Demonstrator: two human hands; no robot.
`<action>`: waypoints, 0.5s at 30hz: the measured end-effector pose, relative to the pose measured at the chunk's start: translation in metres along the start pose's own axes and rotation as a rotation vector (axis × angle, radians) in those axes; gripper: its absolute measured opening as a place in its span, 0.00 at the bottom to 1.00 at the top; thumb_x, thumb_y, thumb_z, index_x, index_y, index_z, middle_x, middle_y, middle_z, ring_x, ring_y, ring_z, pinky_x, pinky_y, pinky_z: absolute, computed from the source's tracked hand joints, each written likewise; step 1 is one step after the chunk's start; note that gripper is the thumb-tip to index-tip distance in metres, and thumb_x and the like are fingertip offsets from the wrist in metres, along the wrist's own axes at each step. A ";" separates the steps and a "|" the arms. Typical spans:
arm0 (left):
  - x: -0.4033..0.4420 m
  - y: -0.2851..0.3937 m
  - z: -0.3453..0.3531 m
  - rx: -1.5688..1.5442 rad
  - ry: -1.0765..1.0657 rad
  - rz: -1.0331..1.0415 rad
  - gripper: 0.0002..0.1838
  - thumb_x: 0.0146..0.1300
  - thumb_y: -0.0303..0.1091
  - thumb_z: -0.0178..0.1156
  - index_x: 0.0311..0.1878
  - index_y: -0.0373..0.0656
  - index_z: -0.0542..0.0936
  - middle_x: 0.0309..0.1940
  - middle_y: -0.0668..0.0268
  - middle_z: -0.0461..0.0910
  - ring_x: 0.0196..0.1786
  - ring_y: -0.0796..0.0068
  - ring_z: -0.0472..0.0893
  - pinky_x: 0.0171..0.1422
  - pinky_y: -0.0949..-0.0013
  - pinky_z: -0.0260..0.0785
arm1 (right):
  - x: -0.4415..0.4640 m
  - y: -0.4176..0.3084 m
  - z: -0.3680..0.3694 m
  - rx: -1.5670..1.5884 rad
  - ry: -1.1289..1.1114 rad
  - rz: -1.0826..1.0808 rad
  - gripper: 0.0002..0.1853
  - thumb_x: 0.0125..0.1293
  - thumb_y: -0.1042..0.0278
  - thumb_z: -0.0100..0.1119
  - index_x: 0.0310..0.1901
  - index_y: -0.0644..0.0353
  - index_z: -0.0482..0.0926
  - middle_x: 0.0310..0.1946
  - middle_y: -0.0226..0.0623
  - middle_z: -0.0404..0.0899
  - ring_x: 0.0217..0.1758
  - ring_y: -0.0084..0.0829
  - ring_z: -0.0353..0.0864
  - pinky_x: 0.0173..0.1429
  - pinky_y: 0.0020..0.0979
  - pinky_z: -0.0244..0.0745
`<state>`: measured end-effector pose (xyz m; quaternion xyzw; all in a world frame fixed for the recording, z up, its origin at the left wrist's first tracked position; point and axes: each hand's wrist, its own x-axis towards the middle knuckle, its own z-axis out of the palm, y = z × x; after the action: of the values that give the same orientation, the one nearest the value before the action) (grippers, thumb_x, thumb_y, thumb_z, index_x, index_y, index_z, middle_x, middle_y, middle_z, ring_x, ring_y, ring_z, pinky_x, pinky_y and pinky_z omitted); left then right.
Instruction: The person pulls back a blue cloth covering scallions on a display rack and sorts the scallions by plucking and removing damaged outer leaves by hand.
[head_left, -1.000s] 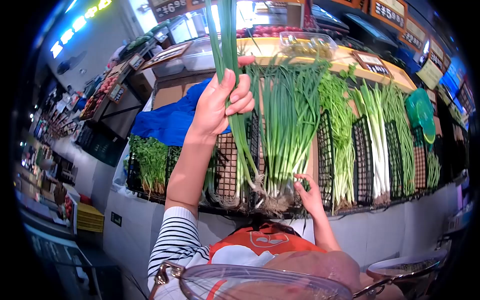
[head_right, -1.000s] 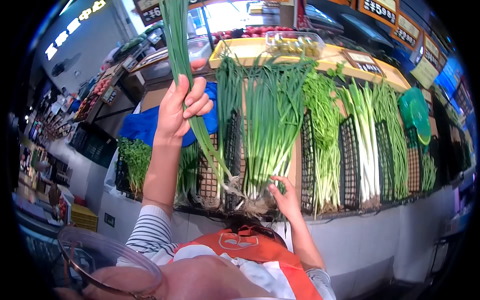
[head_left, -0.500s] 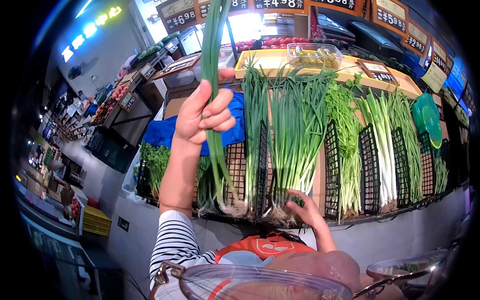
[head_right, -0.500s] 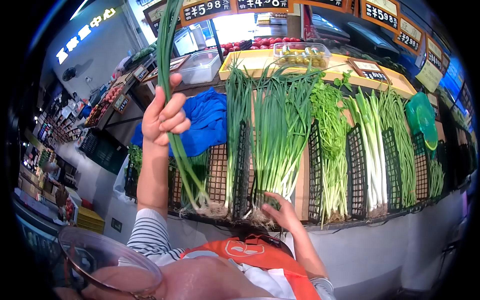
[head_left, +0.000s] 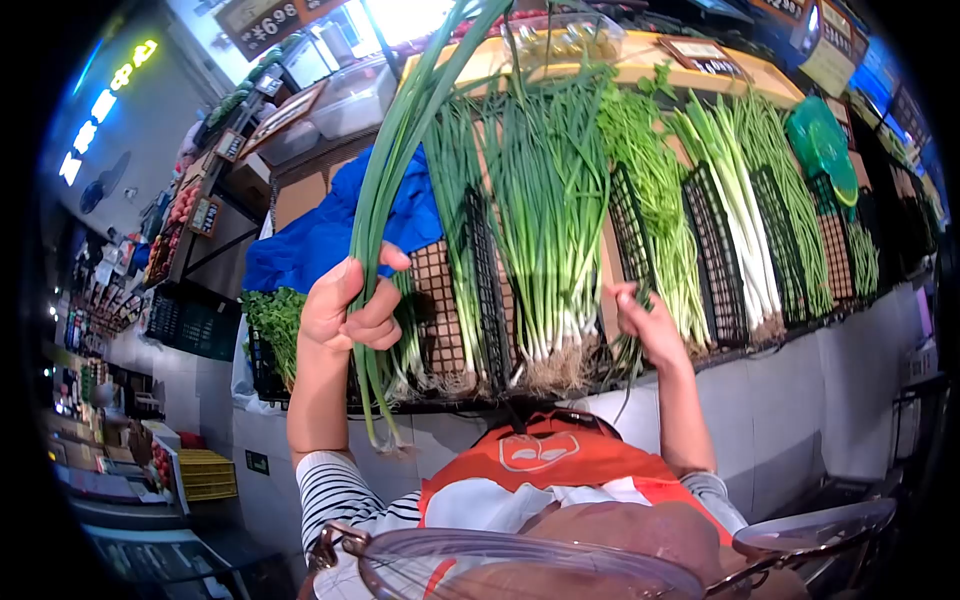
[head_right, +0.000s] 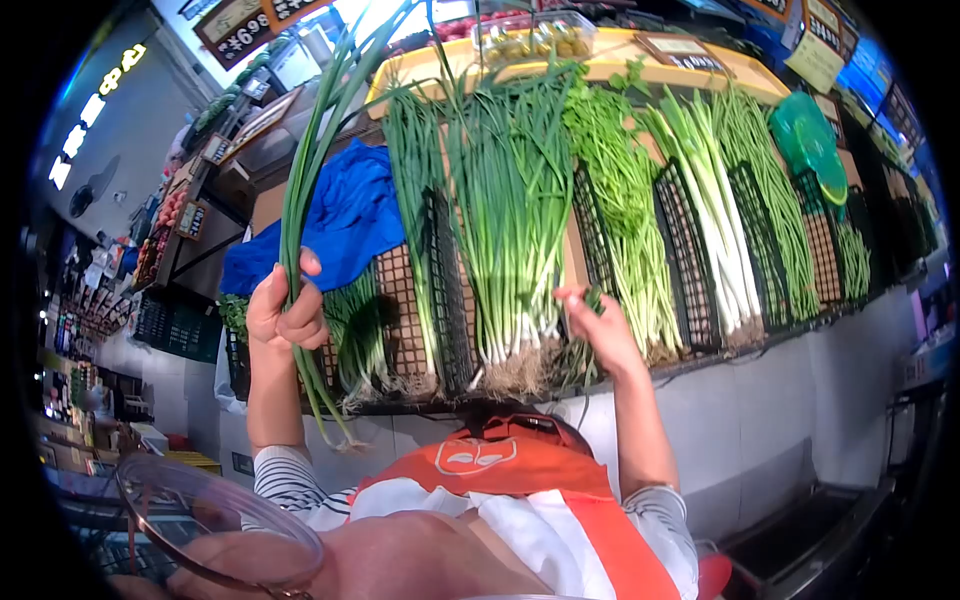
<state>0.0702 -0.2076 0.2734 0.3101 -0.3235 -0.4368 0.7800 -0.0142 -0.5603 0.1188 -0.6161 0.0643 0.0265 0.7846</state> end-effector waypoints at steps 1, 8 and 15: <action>-0.003 -0.003 -0.002 -0.002 0.014 -0.023 0.23 0.70 0.44 0.38 0.60 0.37 0.58 0.13 0.73 0.56 0.11 0.87 0.52 0.19 0.76 0.45 | 0.002 -0.002 -0.005 -0.004 0.024 -0.033 0.14 0.65 0.61 0.52 0.44 0.62 0.76 0.15 0.16 0.57 0.17 0.13 0.52 0.23 0.19 0.48; -0.023 -0.016 -0.005 -0.050 0.080 -0.064 0.22 0.71 0.44 0.37 0.58 0.37 0.59 0.13 0.73 0.56 0.11 0.87 0.53 0.18 0.76 0.45 | 0.012 -0.025 -0.024 0.040 0.100 -0.066 0.12 0.65 0.64 0.50 0.43 0.63 0.75 0.15 0.18 0.58 0.17 0.14 0.54 0.23 0.18 0.50; -0.029 -0.029 -0.003 -0.063 0.080 -0.093 0.22 0.70 0.45 0.37 0.58 0.37 0.61 0.12 0.74 0.55 0.10 0.87 0.52 0.17 0.76 0.43 | 0.038 -0.068 -0.016 -0.088 0.052 -0.174 0.16 0.65 0.60 0.52 0.46 0.64 0.75 0.15 0.17 0.57 0.18 0.13 0.54 0.24 0.18 0.49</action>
<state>0.0472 -0.1940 0.2426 0.3174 -0.2635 -0.4696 0.7806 0.0301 -0.5937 0.1755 -0.6536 0.0297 -0.0552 0.7542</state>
